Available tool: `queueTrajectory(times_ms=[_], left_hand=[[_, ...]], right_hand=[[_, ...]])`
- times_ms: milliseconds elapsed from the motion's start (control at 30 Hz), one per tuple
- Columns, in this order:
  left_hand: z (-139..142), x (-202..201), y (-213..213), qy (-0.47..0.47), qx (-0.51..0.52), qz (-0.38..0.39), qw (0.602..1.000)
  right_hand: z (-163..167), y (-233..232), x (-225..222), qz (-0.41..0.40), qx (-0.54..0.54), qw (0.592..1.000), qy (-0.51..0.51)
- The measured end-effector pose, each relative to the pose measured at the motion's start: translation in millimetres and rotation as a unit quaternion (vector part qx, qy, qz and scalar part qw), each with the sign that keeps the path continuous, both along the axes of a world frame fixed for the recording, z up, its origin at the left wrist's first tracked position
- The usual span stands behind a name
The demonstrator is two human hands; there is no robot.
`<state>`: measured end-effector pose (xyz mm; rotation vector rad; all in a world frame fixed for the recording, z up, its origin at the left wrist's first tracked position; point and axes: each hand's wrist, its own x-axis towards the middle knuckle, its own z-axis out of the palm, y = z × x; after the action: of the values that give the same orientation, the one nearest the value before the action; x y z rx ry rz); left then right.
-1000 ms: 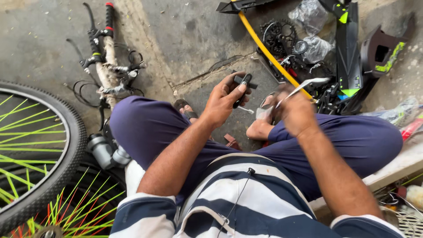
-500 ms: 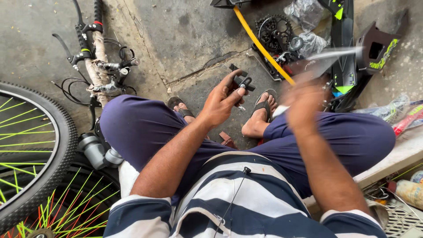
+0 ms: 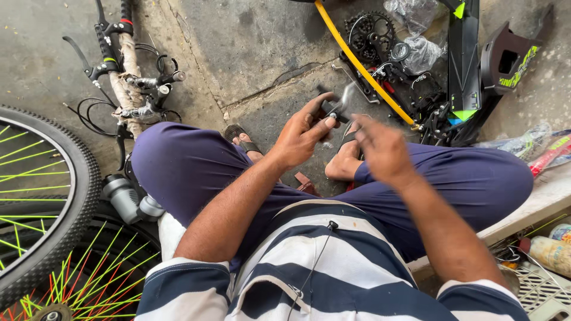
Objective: The person sits on the floor of a bicycle workshop assembling brake caliper and lever components, fitting small bolts and parts together by hand and tightening them with a wrench, with bicycle frames, wheels and loose parts scattered around.
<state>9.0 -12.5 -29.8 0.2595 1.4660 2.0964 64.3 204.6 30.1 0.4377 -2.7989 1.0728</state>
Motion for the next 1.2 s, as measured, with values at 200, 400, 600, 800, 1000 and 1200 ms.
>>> queueTrajectory(times_ms=[200,400,600,800,1000,1200], left_hand=[[2.4,-1.3,-3.5,0.024,-0.022,0.003,0.999],[1.8,-1.7,-2.9,0.02,-0.012,0.006,1.0],[3.5,-2.5,-2.9,-0.043,0.053,0.007,0.998],[5.4,-2.4,-4.4,-0.06,0.128,-0.021,0.99],[1.1,3.2,-5.9,-0.104,0.16,-0.029,0.981],[1.7,1.0,1.1,-0.131,0.195,-0.007,0.972]], right_hand=[[19.4,53.3,-13.7,-0.301,-0.409,0.859,0.065],[-9.8,8.4,1.0,-0.02,0.006,1.0,-0.012],[-7.1,0.4,3.9,-0.262,-0.374,0.887,-0.07],[15.7,-33.2,-1.7,-0.035,-0.115,0.99,0.068],[27.8,-46.4,-21.1,0.018,-0.02,0.994,0.11],[24.2,-52.4,-26.4,0.017,-0.017,0.988,0.151]])
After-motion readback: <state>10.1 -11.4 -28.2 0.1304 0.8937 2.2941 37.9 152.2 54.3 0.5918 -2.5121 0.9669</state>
